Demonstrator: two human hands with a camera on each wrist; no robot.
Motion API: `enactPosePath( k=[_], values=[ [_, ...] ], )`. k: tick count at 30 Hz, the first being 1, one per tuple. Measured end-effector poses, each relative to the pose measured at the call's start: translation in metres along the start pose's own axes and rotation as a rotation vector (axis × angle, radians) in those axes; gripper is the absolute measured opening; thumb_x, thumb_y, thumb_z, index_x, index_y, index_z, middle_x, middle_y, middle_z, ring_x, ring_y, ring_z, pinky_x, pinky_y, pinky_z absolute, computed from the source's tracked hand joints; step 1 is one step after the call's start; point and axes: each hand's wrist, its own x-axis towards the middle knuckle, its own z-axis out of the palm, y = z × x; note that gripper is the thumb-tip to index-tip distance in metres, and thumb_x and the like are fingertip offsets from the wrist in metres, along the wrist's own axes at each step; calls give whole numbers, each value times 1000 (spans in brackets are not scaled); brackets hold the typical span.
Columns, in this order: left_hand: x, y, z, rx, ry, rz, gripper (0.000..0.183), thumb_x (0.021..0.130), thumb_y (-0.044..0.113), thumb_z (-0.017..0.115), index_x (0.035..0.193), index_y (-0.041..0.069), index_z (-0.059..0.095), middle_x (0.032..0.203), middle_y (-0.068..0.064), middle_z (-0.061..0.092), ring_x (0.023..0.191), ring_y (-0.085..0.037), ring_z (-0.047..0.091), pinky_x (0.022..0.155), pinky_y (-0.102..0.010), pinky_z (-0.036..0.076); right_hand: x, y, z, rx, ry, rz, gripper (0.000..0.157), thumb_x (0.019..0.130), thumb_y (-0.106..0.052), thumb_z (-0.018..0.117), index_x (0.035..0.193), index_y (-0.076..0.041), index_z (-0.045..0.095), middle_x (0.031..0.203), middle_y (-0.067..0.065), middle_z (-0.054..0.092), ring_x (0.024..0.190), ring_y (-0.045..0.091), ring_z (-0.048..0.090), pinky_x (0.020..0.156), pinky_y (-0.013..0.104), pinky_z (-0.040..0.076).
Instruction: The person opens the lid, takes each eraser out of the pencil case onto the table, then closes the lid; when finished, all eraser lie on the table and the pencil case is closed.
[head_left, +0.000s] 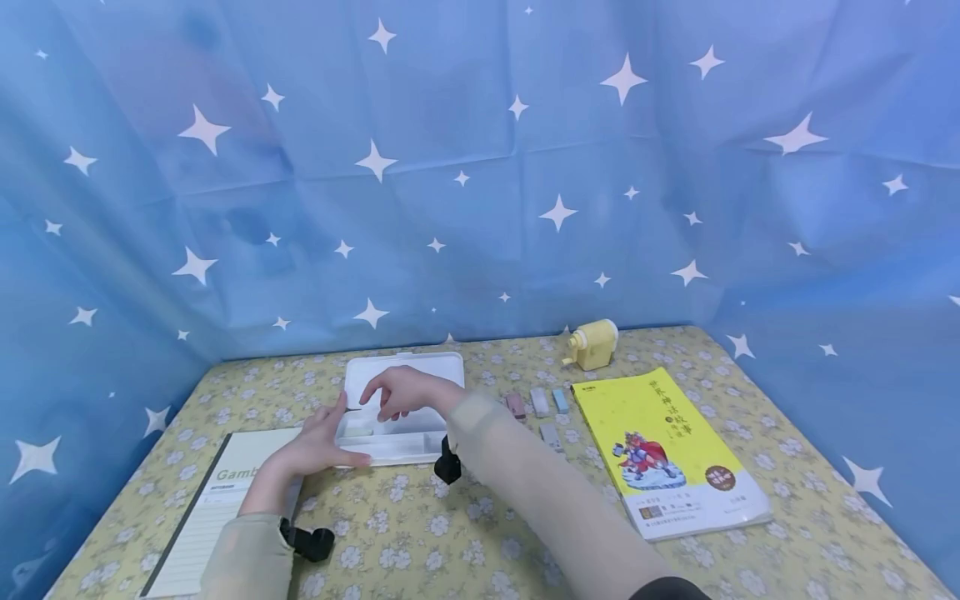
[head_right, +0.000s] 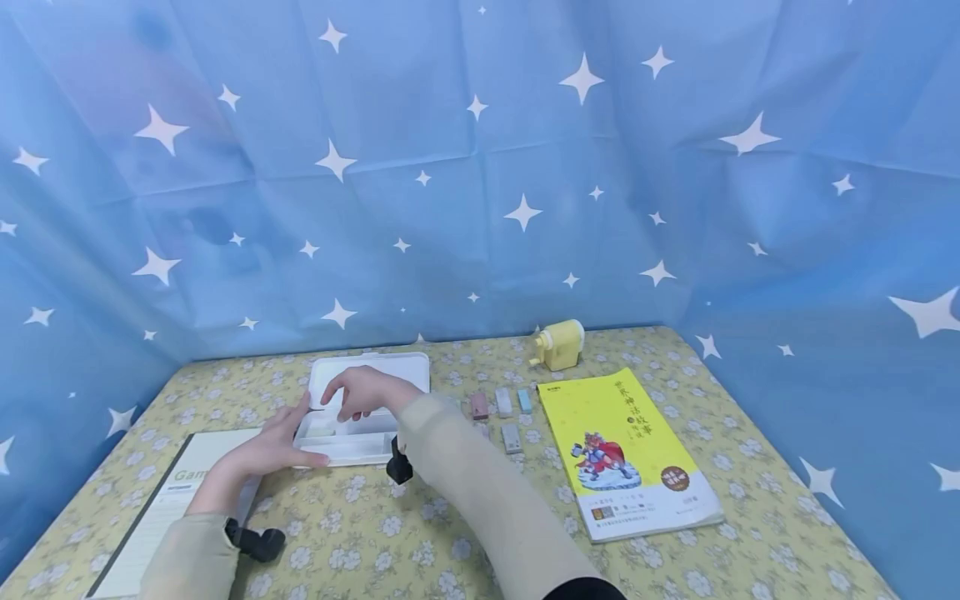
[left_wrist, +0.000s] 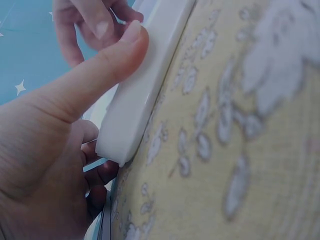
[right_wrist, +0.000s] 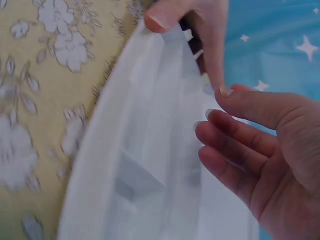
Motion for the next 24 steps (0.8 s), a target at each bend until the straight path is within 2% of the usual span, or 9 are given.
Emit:
enactPosePath(
  k=[5,10,15,24],
  values=[
    [3,4,0,-9,-2,8,126,74,50,81,155,5,-4,155,-32,1,139,-54,-1,100,-73,20,5,-1,10,1,-2,41,37,90,-5,69,124,-17,66,78,5,68,57,19,57,58,31,51],
    [4,4,0,-9,6,8,127,73,50,82,155,5,-4,154,-32,1,139,-54,-1,101,-73,20,11,-3,15,-6,-30,69,39,89,-1,67,124,-18,66,72,6,65,49,16,48,48,26,42],
    [5,1,0,0,16,14,129,71,52,82,155,5,-4,154,-32,6,139,-53,2,101,-71,22,15,-6,17,-36,-51,69,41,87,4,67,122,-18,67,63,7,63,50,19,51,47,24,39],
    [2,-1,-1,-1,19,14,128,72,51,82,155,3,-3,152,-31,9,138,-53,5,101,-71,23,20,-11,20,-88,-98,61,43,88,5,65,124,-18,68,64,7,64,51,20,54,47,24,40]
  ],
)
